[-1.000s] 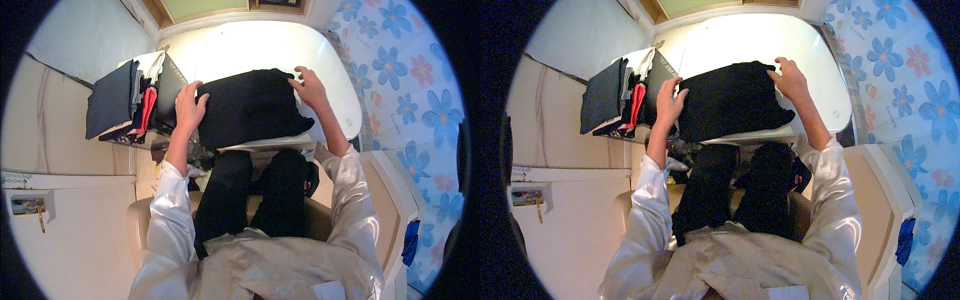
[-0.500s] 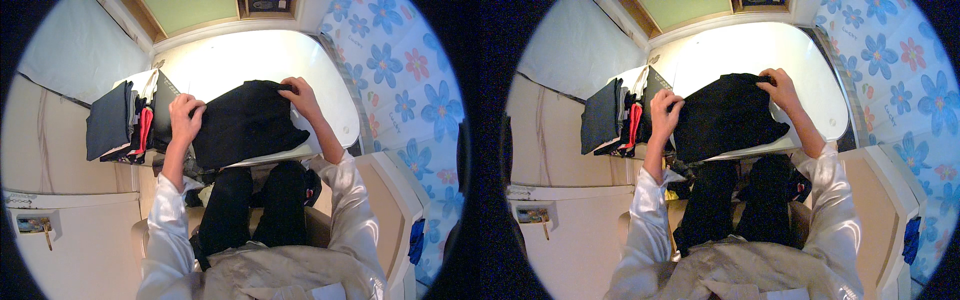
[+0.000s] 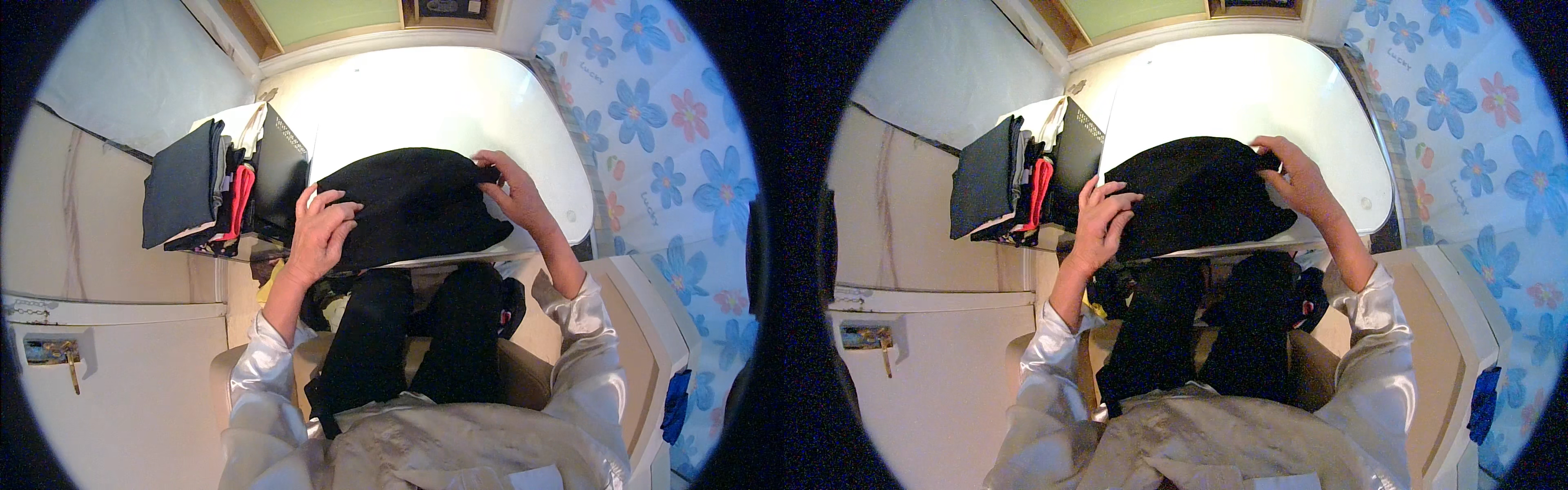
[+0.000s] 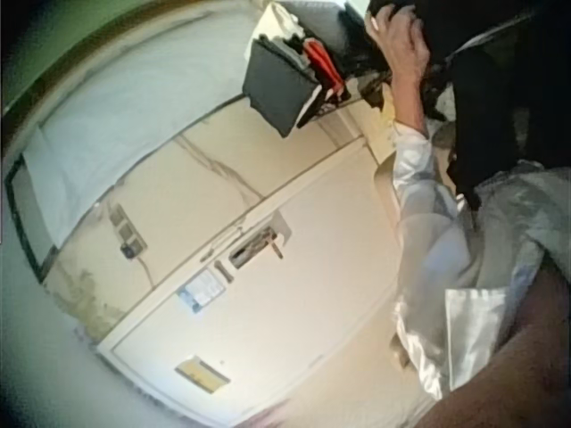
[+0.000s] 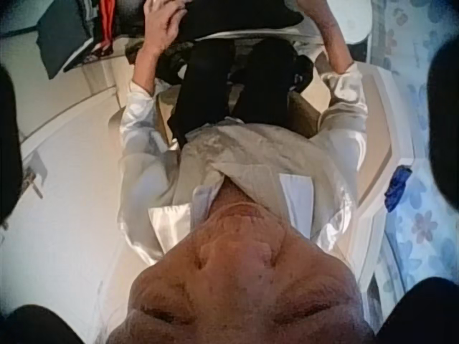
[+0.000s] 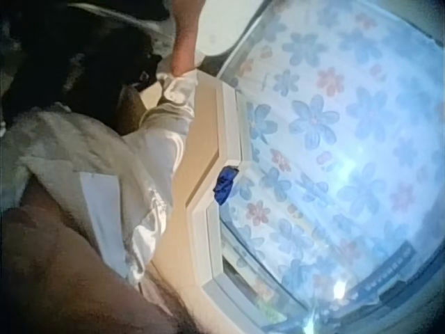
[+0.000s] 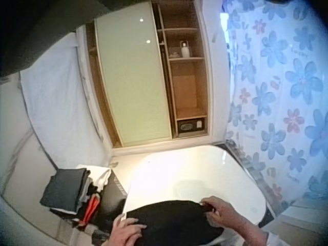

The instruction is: The person folds several garments by hand on a toilet lid and lap, including dark pants, a black top, and a patterned shirt. Each item is smoothed, folded into a compact rectangle, and stacked on the lid.

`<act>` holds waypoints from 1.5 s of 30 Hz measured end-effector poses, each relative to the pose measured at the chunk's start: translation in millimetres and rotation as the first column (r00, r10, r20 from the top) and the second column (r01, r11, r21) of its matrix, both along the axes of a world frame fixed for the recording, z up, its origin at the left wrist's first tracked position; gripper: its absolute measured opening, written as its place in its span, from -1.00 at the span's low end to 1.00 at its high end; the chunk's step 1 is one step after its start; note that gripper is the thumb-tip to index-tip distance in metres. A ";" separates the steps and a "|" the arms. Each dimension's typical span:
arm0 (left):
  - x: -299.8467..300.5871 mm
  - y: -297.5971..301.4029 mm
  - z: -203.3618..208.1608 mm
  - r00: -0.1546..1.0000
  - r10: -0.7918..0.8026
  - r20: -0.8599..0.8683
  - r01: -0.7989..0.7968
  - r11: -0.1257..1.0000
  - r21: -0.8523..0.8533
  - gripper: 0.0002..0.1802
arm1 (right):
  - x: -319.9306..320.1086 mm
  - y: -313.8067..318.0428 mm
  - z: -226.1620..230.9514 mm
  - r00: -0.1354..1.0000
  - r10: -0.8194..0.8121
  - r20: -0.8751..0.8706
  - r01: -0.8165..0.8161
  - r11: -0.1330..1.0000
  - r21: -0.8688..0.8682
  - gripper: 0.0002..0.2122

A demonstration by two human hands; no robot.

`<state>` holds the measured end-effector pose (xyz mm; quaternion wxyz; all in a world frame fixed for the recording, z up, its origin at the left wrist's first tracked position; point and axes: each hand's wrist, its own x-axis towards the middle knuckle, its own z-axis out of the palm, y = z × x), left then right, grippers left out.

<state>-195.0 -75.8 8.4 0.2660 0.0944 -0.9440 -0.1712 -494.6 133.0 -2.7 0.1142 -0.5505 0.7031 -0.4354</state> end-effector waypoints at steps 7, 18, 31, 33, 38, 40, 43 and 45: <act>-17.8 -29.3 0.7 0.978 0.174 -0.118 -0.121 0.924 0.364 -0.89 | -6.6 -19.4 13.8 0.920 0.043 -0.389 -0.002 0.994 0.106 -0.75; -72.7 -55.5 19.0 0.941 0.068 0.331 -0.189 0.918 0.348 -0.58 | -33.3 -48.1 4.6 0.974 0.101 0.202 -0.147 0.962 0.230 -0.84; -161.8 -41.4 8.3 0.755 -0.554 0.351 0.084 0.613 0.785 -0.61 | -25.2 -40.9 15.1 0.971 0.102 0.216 -0.151 0.963 0.222 -0.82; -160.6 -53.9 9.0 0.612 -0.503 0.610 -0.030 0.756 0.654 -0.63 | -24.7 -44.1 12.3 0.966 0.115 0.233 -0.166 0.963 0.213 -0.82; -138.0 -80.7 9.4 0.645 -0.117 0.755 -0.173 0.940 0.293 -0.55 | -32.5 -62.4 -13.8 0.984 -0.120 0.132 0.081 0.960 0.270 -0.77; -124.9 -81.3 6.3 0.641 0.071 0.764 -0.205 0.975 0.082 -0.52 | -33.5 -64.4 -17.3 0.984 -0.177 0.026 0.161 0.938 0.308 -0.73; -107.4 -66.6 8.2 0.704 0.362 0.611 -0.299 0.931 -0.208 -0.50 | -24.8 -63.8 -14.7 0.935 -0.217 -0.280 0.302 0.902 0.308 -0.66; -92.8 -66.4 6.4 0.744 0.459 0.485 -0.344 0.886 -0.310 -0.43 | -9.6 -56.6 -4.8 0.792 -0.233 -0.564 0.414 0.884 0.217 -0.62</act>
